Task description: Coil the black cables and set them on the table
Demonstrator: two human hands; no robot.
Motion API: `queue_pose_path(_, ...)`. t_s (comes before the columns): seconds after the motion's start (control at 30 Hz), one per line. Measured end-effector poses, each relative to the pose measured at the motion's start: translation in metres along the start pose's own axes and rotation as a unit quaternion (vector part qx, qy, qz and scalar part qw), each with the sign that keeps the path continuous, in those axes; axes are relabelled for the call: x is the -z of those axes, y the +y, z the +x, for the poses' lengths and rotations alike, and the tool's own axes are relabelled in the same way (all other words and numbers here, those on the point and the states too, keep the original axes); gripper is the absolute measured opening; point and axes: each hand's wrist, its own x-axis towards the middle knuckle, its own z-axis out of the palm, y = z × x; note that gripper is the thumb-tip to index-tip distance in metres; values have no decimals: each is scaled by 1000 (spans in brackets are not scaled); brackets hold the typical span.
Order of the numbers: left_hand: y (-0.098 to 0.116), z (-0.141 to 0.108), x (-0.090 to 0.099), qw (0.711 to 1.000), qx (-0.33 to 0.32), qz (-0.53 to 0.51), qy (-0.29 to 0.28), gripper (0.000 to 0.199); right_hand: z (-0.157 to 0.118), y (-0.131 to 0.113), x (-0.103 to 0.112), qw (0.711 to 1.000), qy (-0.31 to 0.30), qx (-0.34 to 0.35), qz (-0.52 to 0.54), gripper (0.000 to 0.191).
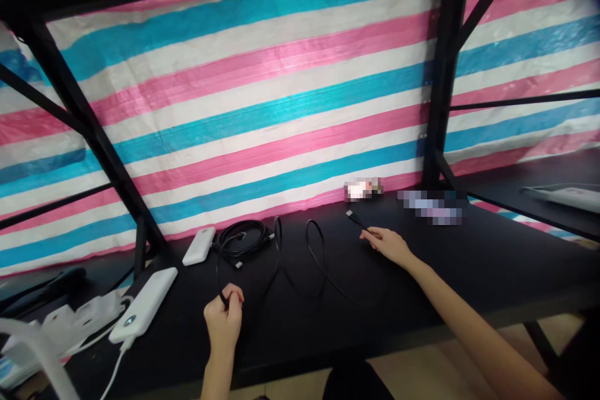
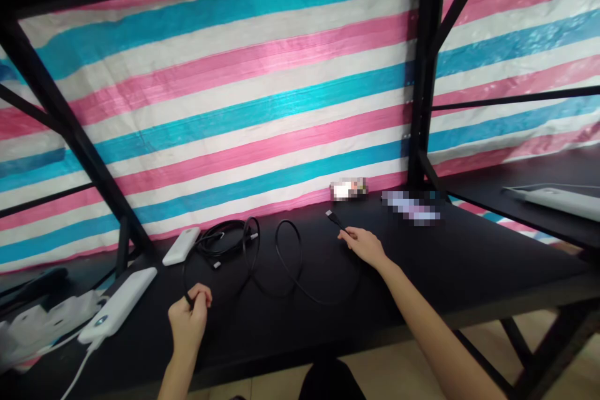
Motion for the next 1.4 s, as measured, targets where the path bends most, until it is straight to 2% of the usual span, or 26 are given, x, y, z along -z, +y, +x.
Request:
queue_pose_path(0.33,-1,1,0,1000,-1,-8,-1,25,0,-1,1,1000,-1,-4,0,38)
queue_pose_path(0.47,2,0,-2,999,2,-40,3,22,-2,-4,1,1000,3,2,10,42)
queue_pose_path(0.6,10,-1,-3,995,56,-81,22,13,-6,-8,0,999,31,9,-38,40)
queue_pose_path(0.7,15,-3,-4,991,88,-83,58,21,-8,-10,0,997,36,26,-63,41)
queue_pose_path(0.8,15,-6,-4,991,72,-77,76,22,-8,-8,1,996,27,36,-70,37)
queue_pose_path(0.97,10,-7,-7,992,59,-79,76,24,-6,-7,-4,991,12,74,-108,28)
queue_pose_path(1.1,7,-7,-6,994,45,-88,47,20,-12,-15,-13,983,11,130,-131,30)
queue_pose_path(1.17,5,-8,-6,995,27,-94,26,21,-15,-20,-18,979,29,160,-121,32)
queue_pose_path(1.27,4,-11,-5,995,0,-102,13,25,-22,-31,-23,971,97,202,-83,35)
queue_pose_path(1.33,3,-12,-5,993,-5,-118,10,25,-29,-44,-26,962,150,225,-43,38)
queue_pose_path(1.4,1,-12,-5,990,0,-140,9,25,-36,-61,-31,953,172,249,9,39)
